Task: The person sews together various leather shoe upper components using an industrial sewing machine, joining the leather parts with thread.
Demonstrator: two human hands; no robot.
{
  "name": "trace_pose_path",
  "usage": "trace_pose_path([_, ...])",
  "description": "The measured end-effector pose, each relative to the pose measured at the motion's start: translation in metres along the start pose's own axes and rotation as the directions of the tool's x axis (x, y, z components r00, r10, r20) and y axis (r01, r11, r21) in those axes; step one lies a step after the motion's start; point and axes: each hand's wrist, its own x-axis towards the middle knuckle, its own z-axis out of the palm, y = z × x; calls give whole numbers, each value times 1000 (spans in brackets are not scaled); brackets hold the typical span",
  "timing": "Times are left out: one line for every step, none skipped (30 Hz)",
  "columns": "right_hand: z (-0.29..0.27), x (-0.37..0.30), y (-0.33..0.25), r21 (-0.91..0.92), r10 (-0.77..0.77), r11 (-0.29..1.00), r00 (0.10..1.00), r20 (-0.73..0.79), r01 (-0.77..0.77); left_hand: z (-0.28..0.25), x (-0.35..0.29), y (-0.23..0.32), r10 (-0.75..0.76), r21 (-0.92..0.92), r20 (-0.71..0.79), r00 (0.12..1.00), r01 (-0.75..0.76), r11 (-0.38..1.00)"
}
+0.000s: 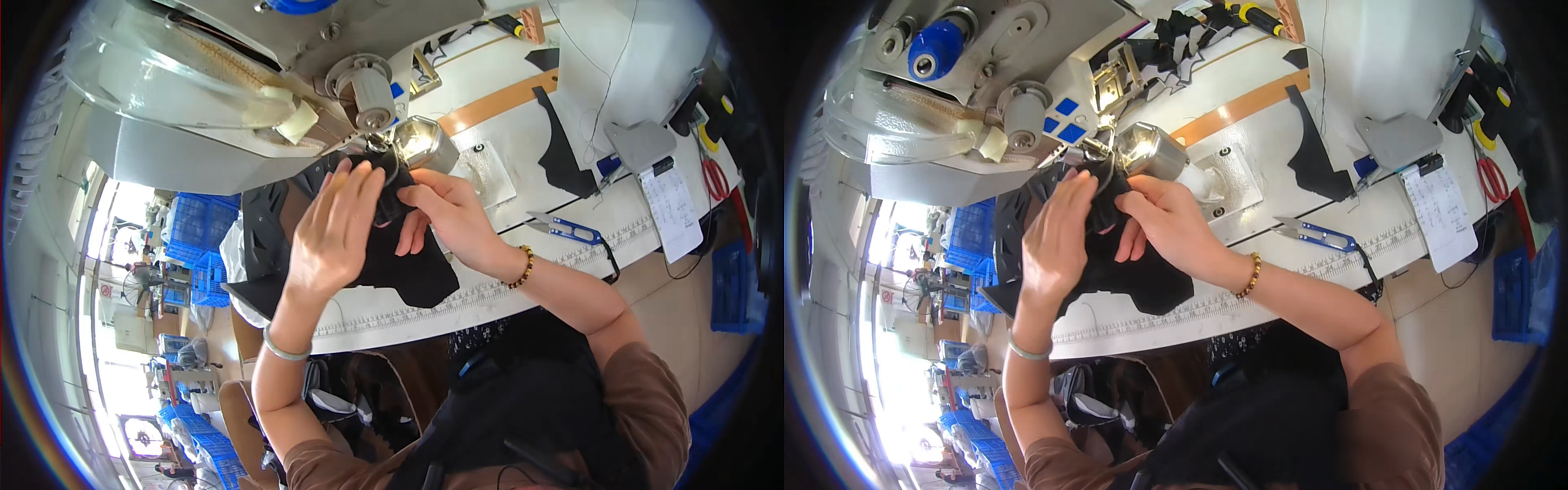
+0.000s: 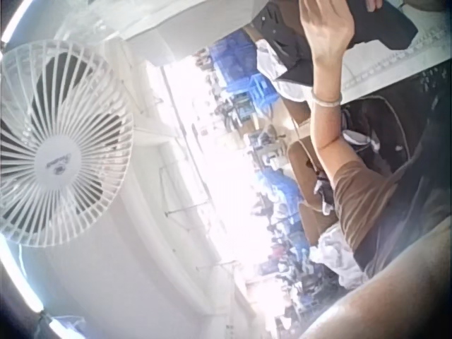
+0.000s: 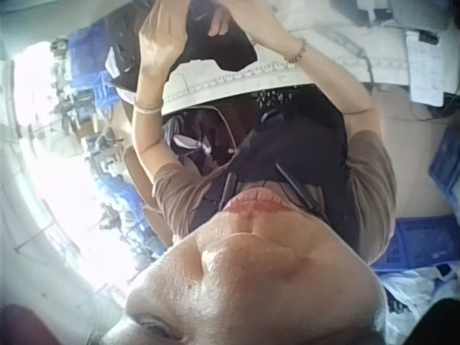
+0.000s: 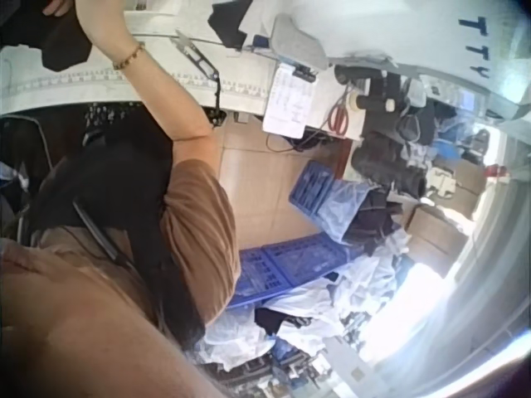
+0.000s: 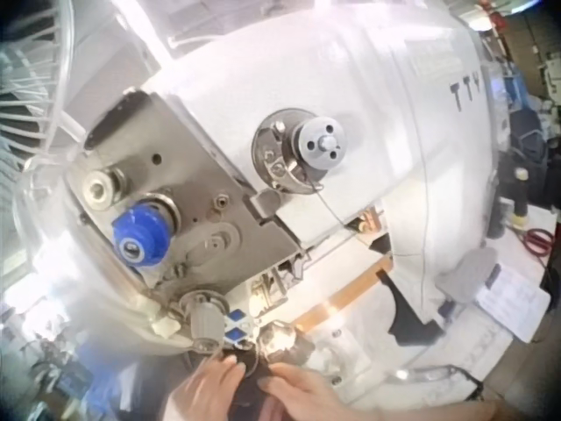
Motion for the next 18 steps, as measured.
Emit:
trace_pose_path([0,-1,-1,-16,-10,1000,1000,-3,10,1,0,5,9,58,22,1000,-10,998])
trace_pose_path([0,-1,-1,-32,-18,999,1000,-3,18,4,-3,11,-5,77,-6,1000,5,997])
trace_pose_path([0,-1,-2,-34,-20,999,1000,4,20,7,-6,14,-27,57,-25,999,29,998])
trace_pose_path([-1,-1,-3,-54,-8,998,1000,7,8,9,-7,14,-50,35,-44,998,51,998])
trace_pose_path([-2,-2,-3,-77,8,997,1000,7,-8,10,-8,13,-55,38,-48,997,56,998])
trace_pose_path([-2,-3,-4,-82,10,997,1000,11,-9,10,-8,12,-47,38,-56,997,49,998])
trace_pose_path([-3,-3,-5,-77,7,997,1000,19,-5,11,-9,11,-39,38,-64,997,42,998])
trace_pose_path([-2,-3,-5,-72,5,997,1000,25,-3,11,-9,11,-45,40,-68,997,48,998])
trace_pose_path([-2,-3,-6,-77,7,997,1000,30,-5,10,-8,12,-71,10,-61,996,72,997])
trace_pose_path([-1,-4,-7,-27,13,1000,1000,24,-12,8,-8,13,-97,-19,-54,994,96,995])
trace_pose_path([-2,-3,-9,19,15,1000,1000,13,-15,6,-6,14,-99,-20,-64,993,98,995])
trace_pose_path([-4,-2,-9,9,12,1000,1000,14,-12,3,-6,16,-124,-69,-30,992,122,990])
trace_pose_path([-6,-1,-8,-92,7,996,1000,19,-5,2,-5,15,-147,-117,5,989,147,982])
trace_pose_path([-6,0,-9,-195,5,981,1000,29,0,3,-6,13,-154,-116,-8,988,152,982])
trace_pose_path([-3,-1,-14,-195,18,981,1000,13,-15,4,-7,10,-123,-95,-2,992,122,988])
trace_pose_path([-1,0,-21,-209,19,978,1000,18,-15,5,-8,6,-92,-75,5,996,92,993])
trace_pose_path([0,-2,-28,-250,70,966,998,10,-65,5,-9,1,-49,-82,-18,999,48,995])
trace_pose_path([1,-2,-33,-291,120,950,993,-1,-115,4,-11,0,-64,-81,-29,998,61,995])
